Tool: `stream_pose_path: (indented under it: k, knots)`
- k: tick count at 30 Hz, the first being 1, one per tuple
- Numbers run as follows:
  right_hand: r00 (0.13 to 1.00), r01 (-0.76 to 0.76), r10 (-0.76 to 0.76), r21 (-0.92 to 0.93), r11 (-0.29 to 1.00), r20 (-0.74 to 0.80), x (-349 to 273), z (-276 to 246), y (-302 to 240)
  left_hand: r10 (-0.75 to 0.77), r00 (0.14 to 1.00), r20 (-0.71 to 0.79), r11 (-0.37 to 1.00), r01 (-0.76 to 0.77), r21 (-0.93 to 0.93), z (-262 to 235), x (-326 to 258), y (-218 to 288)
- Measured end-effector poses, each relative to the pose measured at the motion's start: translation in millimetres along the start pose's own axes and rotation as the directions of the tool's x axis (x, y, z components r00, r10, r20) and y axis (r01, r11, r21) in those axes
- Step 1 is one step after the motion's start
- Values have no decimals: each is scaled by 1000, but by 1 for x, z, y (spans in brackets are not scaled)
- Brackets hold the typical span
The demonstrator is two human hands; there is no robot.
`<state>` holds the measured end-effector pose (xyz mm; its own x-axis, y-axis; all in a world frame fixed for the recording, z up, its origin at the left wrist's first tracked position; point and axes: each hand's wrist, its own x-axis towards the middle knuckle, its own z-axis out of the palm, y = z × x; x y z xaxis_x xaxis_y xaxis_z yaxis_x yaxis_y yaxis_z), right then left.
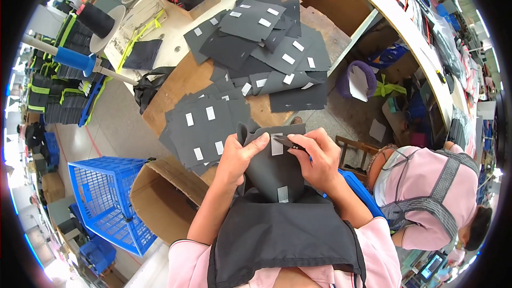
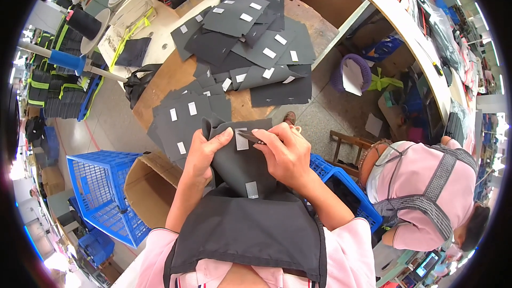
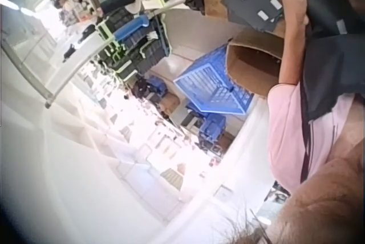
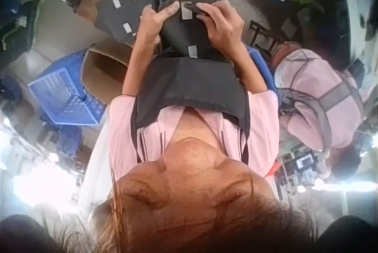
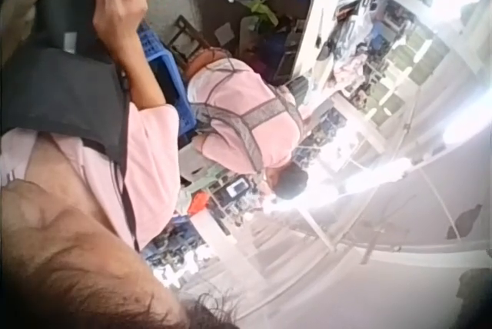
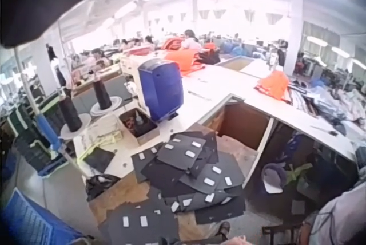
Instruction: Manually inspect and sort small rectangular fabric or material components at a manufacturing workstation.
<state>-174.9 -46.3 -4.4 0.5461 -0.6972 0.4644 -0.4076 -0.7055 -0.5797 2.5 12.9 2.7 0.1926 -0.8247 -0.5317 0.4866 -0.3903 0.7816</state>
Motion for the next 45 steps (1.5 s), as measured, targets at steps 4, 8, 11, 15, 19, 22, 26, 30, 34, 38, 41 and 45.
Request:
stream_pose_path:
  k: [4, 8, 11, 15, 19, 22, 26, 30, 34, 38, 41, 45]
  knots:
    - [993, -2, 4, 17, 1000, -120, 1, 0, 1, -11, 1000, 5, 999, 11, -50, 0, 0, 2]
    - [998, 33, -32, 31, 999, -47, 5, -2, -2, 5, 1000, 18, 1000, -5, -18, -3, 0, 1]
    - [987, -111, 124, 122, 986, -102, 3, 9, 6, 26, 997, -74, 1000, -26, -5, -2, 2, -2]
    - [804, -556, 574, 541, 631, 157, -22, 4, 24, 197, 938, -284, 955, -249, -161, -11, 9, 7]
    - [371, -734, 652, 639, -231, 661, -31, 3, -1, 272, 913, -305, 870, -369, -328, -15, 20, -9]
    - [496, -628, 621, 745, -227, 607, -23, 21, 11, 208, 925, -318, 827, -340, -448, -4, 15, -19]
    - [791, -543, 559, 706, 454, 250, 22, 2, 16, 853, 460, -247, 492, -551, 673, -36, 16, -30]
    - [887, -403, 264, 357, 843, 378, 42, -17, 27, 735, 552, 394, -32, -553, 833, 6, -5, 40]
    - [900, -414, 278, 455, 789, 337, 44, 0, 12, 174, 953, 247, 833, -276, 479, 1, 9, 19]
    - [978, -192, 200, 114, 975, -58, 21, -7, -2, 78, 988, 136, 996, -70, -63, -5, 6, 9]
    - [981, -185, 192, 136, 973, -35, 4, -6, -6, 46, 990, 131, 990, -28, -136, -3, 11, 10]
    - [985, -159, 162, 66, 985, -50, 3, 7, -2, 85, 992, 93, 990, -74, -118, -1, 10, 8]
